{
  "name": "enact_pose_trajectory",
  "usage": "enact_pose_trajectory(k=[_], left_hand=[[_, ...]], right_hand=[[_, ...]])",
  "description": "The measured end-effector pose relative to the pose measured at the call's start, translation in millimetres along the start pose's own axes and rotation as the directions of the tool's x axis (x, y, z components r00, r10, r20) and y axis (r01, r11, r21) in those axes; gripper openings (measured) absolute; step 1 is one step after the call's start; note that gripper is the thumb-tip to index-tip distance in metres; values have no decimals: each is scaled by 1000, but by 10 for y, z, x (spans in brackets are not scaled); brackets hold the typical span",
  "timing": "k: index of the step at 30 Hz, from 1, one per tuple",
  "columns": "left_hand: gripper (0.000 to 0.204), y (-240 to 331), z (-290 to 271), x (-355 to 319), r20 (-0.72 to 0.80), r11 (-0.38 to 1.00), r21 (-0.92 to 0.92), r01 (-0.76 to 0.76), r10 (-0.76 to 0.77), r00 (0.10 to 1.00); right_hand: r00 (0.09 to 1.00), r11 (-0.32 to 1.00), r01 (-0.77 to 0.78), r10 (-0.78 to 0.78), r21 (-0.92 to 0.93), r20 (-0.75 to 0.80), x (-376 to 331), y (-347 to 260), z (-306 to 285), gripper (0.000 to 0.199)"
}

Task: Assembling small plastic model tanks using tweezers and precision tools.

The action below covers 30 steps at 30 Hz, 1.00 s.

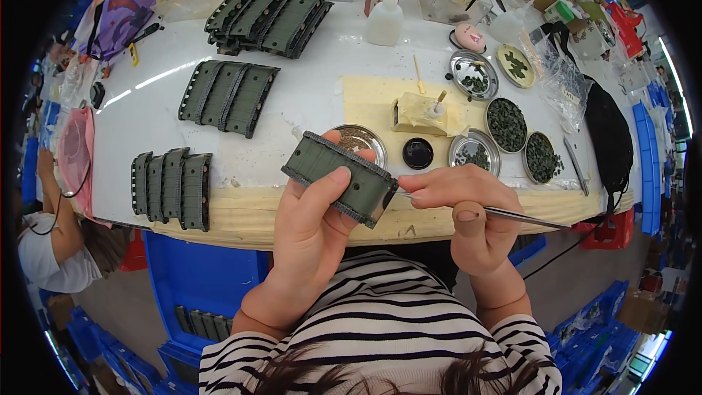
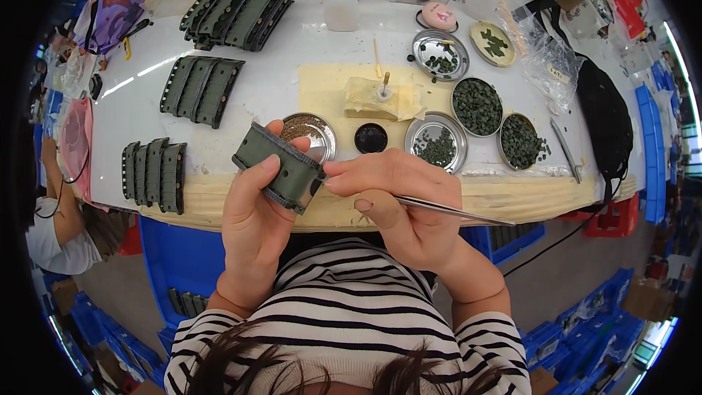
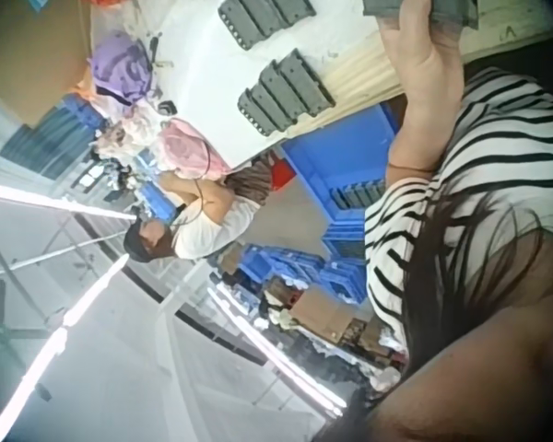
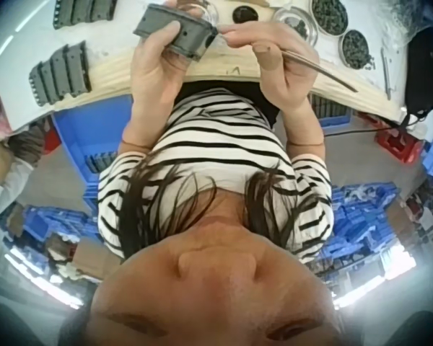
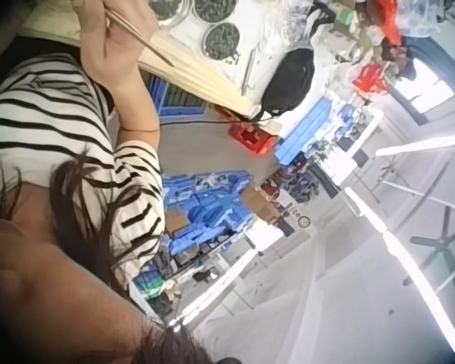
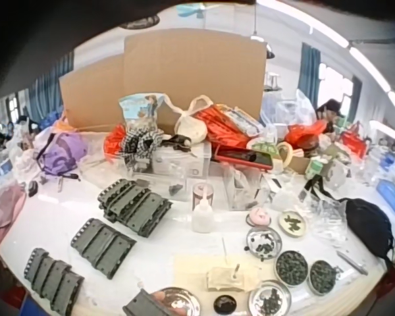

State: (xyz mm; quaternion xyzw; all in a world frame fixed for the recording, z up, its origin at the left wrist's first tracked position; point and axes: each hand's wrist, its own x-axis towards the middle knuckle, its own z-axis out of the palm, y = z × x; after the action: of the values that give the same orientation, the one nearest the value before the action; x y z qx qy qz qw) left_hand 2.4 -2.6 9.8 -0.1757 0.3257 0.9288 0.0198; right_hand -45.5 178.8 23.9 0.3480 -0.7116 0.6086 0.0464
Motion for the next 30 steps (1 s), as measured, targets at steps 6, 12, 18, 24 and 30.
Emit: enact_pose_trajectory(k=[6,12,18,24,30], left_hand=[[45,-16,30,-16,-6,999,25,-26,26,1000],[46,-19,15,-6,-2,1000,-20,-17,17,1000],[47,-22,18,-10,2,1000,-18,-19,19,1000],[46,-33,23,-5,-6,999,-22,-27,26,1000],[45,-61,17,0,-5,998,-37,-51,51,999]], right_hand=[[1000,998,-1,2,-56,10,15,-1,9,13],[1000,998,-5,5,-66,2,17,-3,17,12],[999,997,-31,31,-76,9,31,-27,11,11],[1000,994,4,-2,-106,16,34,-6,21,11],[1000,989,14,-13,-147,6,17,1,42,10]])
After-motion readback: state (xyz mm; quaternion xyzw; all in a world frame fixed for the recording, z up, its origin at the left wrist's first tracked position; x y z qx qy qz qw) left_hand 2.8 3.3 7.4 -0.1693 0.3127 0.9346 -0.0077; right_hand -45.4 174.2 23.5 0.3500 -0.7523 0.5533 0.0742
